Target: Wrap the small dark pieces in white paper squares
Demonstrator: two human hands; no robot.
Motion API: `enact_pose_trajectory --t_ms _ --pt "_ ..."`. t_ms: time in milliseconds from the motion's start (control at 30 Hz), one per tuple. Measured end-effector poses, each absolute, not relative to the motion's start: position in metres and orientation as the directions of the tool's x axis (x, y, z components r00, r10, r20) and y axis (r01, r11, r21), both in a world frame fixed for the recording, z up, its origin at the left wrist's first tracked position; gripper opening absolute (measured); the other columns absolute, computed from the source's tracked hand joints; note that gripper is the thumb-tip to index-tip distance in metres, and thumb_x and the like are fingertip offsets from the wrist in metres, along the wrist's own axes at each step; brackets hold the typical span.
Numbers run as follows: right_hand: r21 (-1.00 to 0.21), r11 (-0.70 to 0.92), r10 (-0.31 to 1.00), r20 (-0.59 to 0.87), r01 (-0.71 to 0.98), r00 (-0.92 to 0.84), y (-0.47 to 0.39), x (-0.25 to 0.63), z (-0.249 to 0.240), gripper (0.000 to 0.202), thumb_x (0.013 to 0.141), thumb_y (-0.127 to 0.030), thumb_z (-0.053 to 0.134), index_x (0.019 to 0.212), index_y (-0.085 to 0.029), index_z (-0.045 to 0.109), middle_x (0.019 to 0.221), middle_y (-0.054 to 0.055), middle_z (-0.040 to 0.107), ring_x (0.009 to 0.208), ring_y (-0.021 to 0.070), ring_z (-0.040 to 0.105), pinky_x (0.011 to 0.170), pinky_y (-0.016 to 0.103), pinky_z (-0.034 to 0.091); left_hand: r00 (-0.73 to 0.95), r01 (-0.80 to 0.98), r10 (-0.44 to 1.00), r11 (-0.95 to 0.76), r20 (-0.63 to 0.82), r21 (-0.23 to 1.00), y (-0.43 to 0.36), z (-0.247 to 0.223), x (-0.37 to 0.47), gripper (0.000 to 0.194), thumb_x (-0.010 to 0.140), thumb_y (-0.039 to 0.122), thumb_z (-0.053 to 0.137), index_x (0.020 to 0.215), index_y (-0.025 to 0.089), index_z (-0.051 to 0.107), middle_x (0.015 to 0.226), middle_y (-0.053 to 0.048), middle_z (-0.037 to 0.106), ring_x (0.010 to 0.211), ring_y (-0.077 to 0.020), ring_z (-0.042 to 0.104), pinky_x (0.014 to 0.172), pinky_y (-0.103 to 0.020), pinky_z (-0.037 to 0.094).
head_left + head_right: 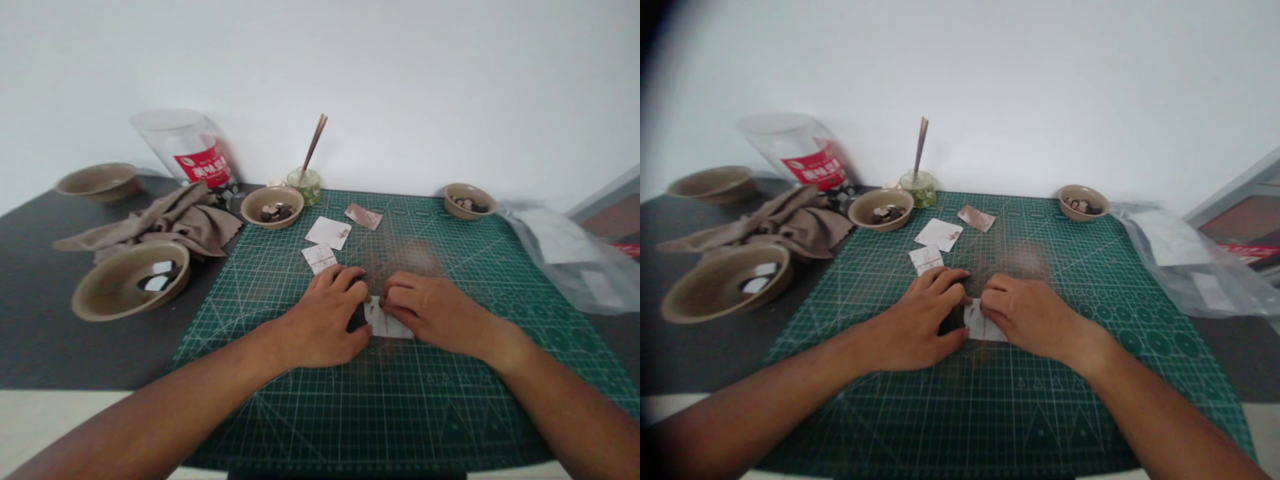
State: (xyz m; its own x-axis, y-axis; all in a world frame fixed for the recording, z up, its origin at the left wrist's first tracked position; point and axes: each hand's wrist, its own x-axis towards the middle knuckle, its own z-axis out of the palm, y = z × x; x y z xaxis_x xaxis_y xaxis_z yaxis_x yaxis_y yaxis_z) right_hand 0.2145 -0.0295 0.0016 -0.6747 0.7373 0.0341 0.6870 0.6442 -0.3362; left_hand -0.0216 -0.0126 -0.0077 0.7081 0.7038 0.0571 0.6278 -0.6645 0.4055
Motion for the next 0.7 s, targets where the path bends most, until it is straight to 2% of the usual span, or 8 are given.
enact_pose_trajectory --t_ms 200,333,500,700 --pt "-0.397 0.686 0.655 -0.030 0.610 -0.755 -0.0342 0.2163 0.0045 0.014 0.100 -0.020 0.053 0.095 -0.020 0.066 0.099 0.003 0.065 0.083 0.0156 0.062 0.075 0.029 0.047 0.719 0.614 0.692 -0.675 0.063 0.409 -0.0130 -0.0071 -0.0214 0.028 0.083 0.032 0.063 0.108 0.021 0.057 0.142 -0.009 0.048 0.137 -0.0340 0.036 0.116 -0.055 0.034" --pt "-0.348 0.696 0.681 0.042 0.628 -0.731 -0.0335 0.2103 0.0010 0.015 0.100 -0.018 0.052 0.091 -0.019 0.065 0.097 0.004 0.064 0.081 0.0150 0.061 0.073 0.029 0.046 0.717 0.616 0.694 -0.679 0.074 0.398 -0.0129 -0.0071 -0.0213 0.027 0.083 0.031 0.064 0.108 0.021 0.057 0.142 -0.010 0.048 0.137 -0.0343 0.035 0.117 -0.056 0.032" --pt "-0.376 0.703 0.678 0.099 0.604 -0.728 -0.0298 0.2097 -0.0012 0.015 0.098 -0.015 0.053 0.091 -0.018 0.066 0.104 0.007 0.064 0.092 0.0182 0.060 0.082 0.033 0.048 0.722 0.608 0.687 -0.687 0.084 0.398 -0.0129 -0.0081 -0.0213 0.026 0.083 0.031 0.063 0.107 0.022 0.057 0.140 -0.009 0.049 0.136 -0.0340 0.036 0.117 -0.055 0.032" --pt "-0.399 0.667 0.700 0.049 0.629 -0.712 -0.0304 0.2093 0.0008 0.015 0.098 -0.014 0.054 0.092 -0.018 0.067 0.096 0.005 0.063 0.085 0.0172 0.059 0.078 0.032 0.048 0.721 0.607 0.688 -0.686 0.086 0.403 -0.0127 -0.0073 -0.0211 0.026 0.083 0.032 0.063 0.106 0.022 0.056 0.139 -0.009 0.049 0.135 -0.0338 0.037 0.115 -0.055 0.033"
